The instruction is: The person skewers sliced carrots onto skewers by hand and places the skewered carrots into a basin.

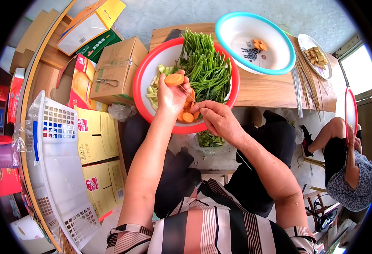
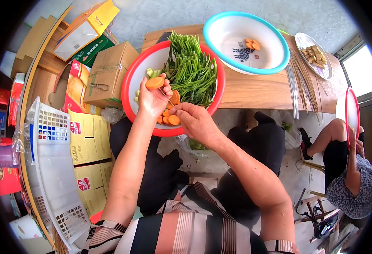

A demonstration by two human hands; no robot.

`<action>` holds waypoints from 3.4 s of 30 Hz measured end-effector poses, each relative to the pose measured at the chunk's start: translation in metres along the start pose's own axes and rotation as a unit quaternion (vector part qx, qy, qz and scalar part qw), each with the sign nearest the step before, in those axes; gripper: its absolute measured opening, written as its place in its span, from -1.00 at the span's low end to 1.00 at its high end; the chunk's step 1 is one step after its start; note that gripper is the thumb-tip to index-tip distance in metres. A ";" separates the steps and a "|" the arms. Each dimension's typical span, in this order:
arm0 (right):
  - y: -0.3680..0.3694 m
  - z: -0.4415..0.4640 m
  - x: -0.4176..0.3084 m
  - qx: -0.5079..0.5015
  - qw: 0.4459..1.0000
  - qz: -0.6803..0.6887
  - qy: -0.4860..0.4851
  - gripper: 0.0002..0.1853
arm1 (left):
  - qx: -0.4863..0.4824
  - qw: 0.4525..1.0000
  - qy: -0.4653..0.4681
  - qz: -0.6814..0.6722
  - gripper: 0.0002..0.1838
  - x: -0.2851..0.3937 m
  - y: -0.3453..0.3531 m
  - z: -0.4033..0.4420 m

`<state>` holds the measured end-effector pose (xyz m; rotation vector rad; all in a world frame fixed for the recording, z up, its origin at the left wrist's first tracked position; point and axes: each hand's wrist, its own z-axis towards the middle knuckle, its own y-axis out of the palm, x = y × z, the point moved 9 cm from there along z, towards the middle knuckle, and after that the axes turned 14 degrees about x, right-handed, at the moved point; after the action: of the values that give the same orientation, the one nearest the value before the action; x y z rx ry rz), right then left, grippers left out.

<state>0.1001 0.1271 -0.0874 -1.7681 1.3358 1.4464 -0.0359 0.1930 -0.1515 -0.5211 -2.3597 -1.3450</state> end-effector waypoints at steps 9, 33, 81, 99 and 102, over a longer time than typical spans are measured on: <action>-0.002 0.000 0.002 0.008 1.000 -0.012 0.007 -0.73 | 0.002 0.998 0.045 0.044 -0.40 0.008 0.007 -0.005; -0.005 0.005 0.014 0.080 0.996 -0.005 -0.049 -0.80 | -0.009 0.995 0.077 0.069 -0.43 -0.002 0.019 -0.015; -0.004 0.016 0.012 0.081 0.991 0.077 -0.074 -0.84 | -0.050 0.988 0.113 0.092 -0.48 -0.024 0.034 -0.039; -0.069 0.019 -0.013 0.169 0.975 0.119 -0.086 -0.82 | 0.096 0.871 0.242 0.417 -0.82 0.028 -0.004 -0.003; -0.066 0.012 -0.013 0.147 0.984 0.066 -0.082 -0.80 | 0.028 0.695 0.345 0.630 -0.86 0.009 0.003 0.000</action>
<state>0.1539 0.1686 -0.0927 -1.3677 1.5135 1.3488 -0.0423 0.1955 -0.1441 -1.0743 -0.9157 -0.5608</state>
